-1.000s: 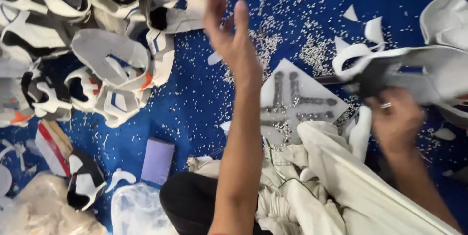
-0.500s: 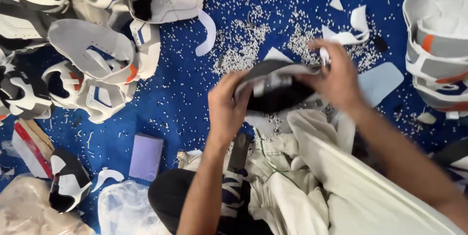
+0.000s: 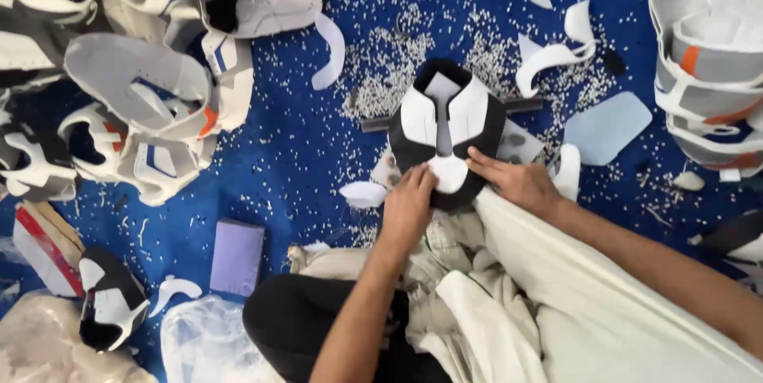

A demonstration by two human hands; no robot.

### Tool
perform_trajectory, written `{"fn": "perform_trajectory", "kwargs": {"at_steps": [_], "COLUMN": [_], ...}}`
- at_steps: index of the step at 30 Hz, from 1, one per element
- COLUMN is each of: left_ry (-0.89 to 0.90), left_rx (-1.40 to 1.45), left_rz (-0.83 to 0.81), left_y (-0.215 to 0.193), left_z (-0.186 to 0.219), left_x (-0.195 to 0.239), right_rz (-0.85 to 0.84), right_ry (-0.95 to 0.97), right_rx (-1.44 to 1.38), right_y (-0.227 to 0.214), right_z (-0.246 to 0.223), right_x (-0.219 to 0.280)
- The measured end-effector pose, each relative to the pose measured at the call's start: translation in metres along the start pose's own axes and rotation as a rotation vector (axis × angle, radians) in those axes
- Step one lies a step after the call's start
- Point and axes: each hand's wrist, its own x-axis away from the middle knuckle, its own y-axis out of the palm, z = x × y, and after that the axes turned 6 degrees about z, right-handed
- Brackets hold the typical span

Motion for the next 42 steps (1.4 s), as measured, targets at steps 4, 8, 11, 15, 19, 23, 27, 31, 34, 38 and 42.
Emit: {"fn": "perform_trajectory", "kwargs": {"at_steps": [4,8,11,15,19,23,27,31,34,38,42], "left_ry": [-0.116,0.236,0.178,-0.277,-0.273,-0.456,-0.686,-0.557,-0.610,-0.318,-0.708], "left_rx": [-0.128,-0.537,-0.546,0.135,0.112,0.229,0.338,0.361,0.524,0.325,-0.094], "left_rz": [-0.361,-0.174,-0.181,-0.085,0.424,0.210,0.113,0.214,0.147,0.066,-0.480], "left_y": [-0.033,0.008,0.032,-0.025,-0.009,0.012,-0.006,0.012,-0.005,-0.070,-0.122], "left_z": [0.029,0.052,0.042,0.015,-0.062,-0.065,-0.047,-0.052,-0.047,-0.017,0.034], "left_x": [-0.013,0.014,0.012,-0.015,-0.037,-0.062,-0.084,-0.066,-0.055,0.004,0.064], "right_rz": [-0.081,-0.073,0.053,0.312,0.371,0.357,0.340,0.567,0.570,0.270,0.003], "right_ry": [0.011,-0.044,0.140,0.437,0.459,0.261,0.362,0.700,0.691,0.556,0.369], "right_rx": [0.074,0.029,-0.137,-0.282,-0.056,0.094,-0.014,-0.776,-1.226,-1.261,-1.172], "right_y": [0.020,0.026,-0.010,-0.045,-0.026,-0.017,-0.010,0.014,-0.024,-0.032,0.006], "right_z": [0.013,0.033,0.026,0.030,0.074,0.082,0.123,0.155,0.095,0.019,0.009], "right_x": [0.005,-0.011,-0.045,-0.053,-0.027,0.000,-0.002,-0.002,-0.038,-0.066,-0.076]}}
